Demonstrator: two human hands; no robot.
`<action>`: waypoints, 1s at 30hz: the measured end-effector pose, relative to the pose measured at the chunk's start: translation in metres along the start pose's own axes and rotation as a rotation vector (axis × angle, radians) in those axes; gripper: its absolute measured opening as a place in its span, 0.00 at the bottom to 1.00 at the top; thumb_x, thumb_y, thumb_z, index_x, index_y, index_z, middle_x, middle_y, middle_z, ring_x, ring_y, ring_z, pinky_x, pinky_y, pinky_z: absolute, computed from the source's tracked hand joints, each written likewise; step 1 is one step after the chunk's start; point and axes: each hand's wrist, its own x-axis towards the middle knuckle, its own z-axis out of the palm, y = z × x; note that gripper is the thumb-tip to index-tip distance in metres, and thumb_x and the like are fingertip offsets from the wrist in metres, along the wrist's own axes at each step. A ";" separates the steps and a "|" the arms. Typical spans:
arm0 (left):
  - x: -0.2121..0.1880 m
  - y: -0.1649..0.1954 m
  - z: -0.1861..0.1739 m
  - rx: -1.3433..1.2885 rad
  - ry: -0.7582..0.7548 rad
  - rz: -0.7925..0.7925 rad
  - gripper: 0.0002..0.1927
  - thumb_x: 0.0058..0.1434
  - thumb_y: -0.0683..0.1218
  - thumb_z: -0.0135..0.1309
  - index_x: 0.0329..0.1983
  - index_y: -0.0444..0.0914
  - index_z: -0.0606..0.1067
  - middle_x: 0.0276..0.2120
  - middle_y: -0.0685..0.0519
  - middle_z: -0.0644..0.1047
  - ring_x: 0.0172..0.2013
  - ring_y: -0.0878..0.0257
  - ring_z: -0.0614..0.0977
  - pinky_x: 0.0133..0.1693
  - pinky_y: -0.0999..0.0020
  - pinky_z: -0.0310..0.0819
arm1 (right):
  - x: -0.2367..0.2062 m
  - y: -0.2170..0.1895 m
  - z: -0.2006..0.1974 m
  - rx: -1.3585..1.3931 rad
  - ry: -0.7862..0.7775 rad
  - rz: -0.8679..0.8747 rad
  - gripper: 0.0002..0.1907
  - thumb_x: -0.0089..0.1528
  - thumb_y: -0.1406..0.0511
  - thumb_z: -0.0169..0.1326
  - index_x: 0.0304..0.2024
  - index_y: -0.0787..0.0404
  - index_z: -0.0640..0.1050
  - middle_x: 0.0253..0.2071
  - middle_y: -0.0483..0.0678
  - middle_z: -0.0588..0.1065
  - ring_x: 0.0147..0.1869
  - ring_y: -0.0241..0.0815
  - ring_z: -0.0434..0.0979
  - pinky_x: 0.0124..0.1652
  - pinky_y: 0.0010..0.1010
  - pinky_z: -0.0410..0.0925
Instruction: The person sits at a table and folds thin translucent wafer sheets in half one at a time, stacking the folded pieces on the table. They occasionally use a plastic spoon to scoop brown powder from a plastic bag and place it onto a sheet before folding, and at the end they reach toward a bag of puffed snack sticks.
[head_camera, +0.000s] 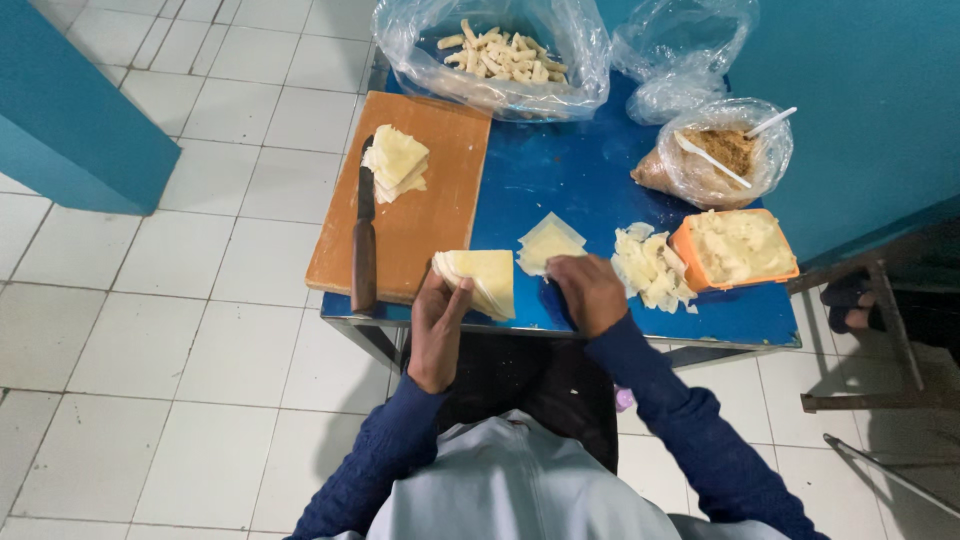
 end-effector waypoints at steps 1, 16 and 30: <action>0.000 -0.001 0.000 -0.007 0.002 0.000 0.18 0.72 0.45 0.50 0.60 0.30 0.69 0.50 0.48 0.78 0.49 0.63 0.80 0.52 0.67 0.74 | -0.003 -0.005 0.000 -0.025 -0.005 -0.049 0.06 0.60 0.70 0.58 0.40 0.59 0.80 0.46 0.46 0.81 0.49 0.48 0.80 0.48 0.37 0.70; 0.002 -0.013 0.008 0.077 -0.046 0.102 0.17 0.73 0.44 0.49 0.60 0.29 0.69 0.50 0.48 0.78 0.49 0.65 0.80 0.52 0.67 0.76 | 0.011 -0.035 -0.029 0.276 -0.060 0.207 0.12 0.60 0.68 0.62 0.47 0.62 0.81 0.47 0.50 0.80 0.46 0.46 0.81 0.43 0.33 0.73; -0.003 -0.004 0.026 0.530 0.006 0.245 0.10 0.68 0.39 0.52 0.50 0.31 0.74 0.39 0.48 0.80 0.40 0.67 0.79 0.44 0.69 0.75 | 0.027 -0.073 -0.023 0.598 -0.098 0.431 0.05 0.64 0.67 0.59 0.38 0.64 0.80 0.33 0.45 0.79 0.34 0.32 0.78 0.35 0.24 0.70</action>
